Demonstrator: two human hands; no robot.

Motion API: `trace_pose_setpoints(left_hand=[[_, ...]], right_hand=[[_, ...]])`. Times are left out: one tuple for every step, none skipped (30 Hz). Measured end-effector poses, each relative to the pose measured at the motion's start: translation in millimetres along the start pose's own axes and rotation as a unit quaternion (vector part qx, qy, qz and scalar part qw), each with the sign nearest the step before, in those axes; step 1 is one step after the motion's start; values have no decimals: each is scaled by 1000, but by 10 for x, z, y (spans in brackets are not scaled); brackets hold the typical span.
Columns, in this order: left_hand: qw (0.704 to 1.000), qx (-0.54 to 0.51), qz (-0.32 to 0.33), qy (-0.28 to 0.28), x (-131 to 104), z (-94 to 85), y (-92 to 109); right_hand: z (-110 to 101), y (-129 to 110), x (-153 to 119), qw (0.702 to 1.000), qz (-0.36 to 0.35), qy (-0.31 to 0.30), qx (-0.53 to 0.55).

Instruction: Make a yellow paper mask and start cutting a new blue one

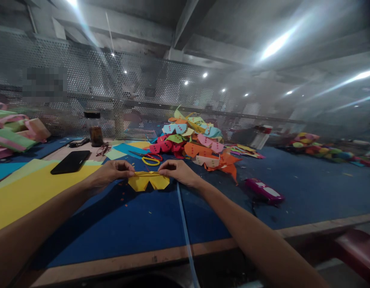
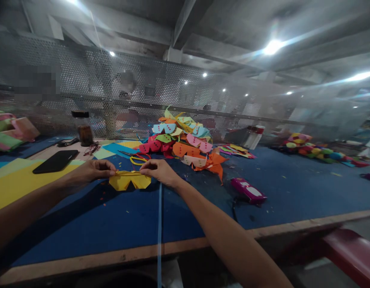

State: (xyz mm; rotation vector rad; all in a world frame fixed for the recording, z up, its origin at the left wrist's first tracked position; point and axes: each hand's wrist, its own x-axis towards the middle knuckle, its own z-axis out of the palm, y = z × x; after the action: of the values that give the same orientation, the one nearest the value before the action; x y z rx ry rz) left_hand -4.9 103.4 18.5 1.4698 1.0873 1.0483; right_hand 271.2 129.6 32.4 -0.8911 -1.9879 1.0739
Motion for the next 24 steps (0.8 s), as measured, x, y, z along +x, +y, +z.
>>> trace_pose_setpoints(left_hand=[[1000,0,2,0,2,2,0],[1000,0,2,-2,4,5,1],[1000,1,2,-6,6,7,1],[1000,4,2,-10,8,9,1],[1000,6,2,-13,9,11,2],[1000,9,3,-14,10,12,4],[1000,12,5,-13,11,14,8],[1000,15,7,-11,10,15,12],[1000,17,9,-8,8,18,18],[1000,19,10,-6,4,22,26],[1000,21,11,-4,-1,27,35],[1000,23,10,-4,-6,32,44],[1000,25,9,-2,-11,38,53],[1000,26,9,-1,-16,44,60],[1000,25,9,1,-19,48,66],[1000,23,10,2,-20,51,69],[1000,19,12,3,-20,53,70],[1000,16,14,4,-19,53,68],[1000,15,15,3,-17,52,65],[1000,14,16,5,-15,51,62],[1000,16,19,7,-13,48,58],[1000,18,22,9,-11,46,54],[999,21,25,10,-10,43,52],[999,25,27,10,-10,41,50]], right_hand=[[-1,3,2,1000,1,-4,0],[-3,6,4,1000,2,-7,0],[-4,8,5,1000,2,-10,0],[-5,10,6,1000,3,-11,0],[-5,11,6,1000,4,-12,0],[-4,11,6,1000,4,-13,0],[-3,10,5,1000,5,-13,0],[0,8,3,1000,6,-13,1],[2,4,0,1000,7,-12,1],[4,0,-2,1000,8,-12,1],[7,-4,-4,1000,8,-11,1],[9,-8,-6,1000,9,-10,1],[11,-11,-8,1000,8,-9,1],[13,-13,-9,1000,8,-8,1],[14,-13,-9,1000,8,-6,1],[15,-12,-9,1000,8,-5,2],[16,-11,-8,1000,8,-4,2],[16,-8,-7,1000,8,-3,3],[17,-6,-6,1000,8,-3,3],[16,-4,-6,1000,7,-3,4],[16,-3,-5,1000,6,-2,4],[16,-2,-4,1000,5,-1,5],[17,-2,-4,1000,4,1,6],[18,-3,-4,1000,3,3,6]])
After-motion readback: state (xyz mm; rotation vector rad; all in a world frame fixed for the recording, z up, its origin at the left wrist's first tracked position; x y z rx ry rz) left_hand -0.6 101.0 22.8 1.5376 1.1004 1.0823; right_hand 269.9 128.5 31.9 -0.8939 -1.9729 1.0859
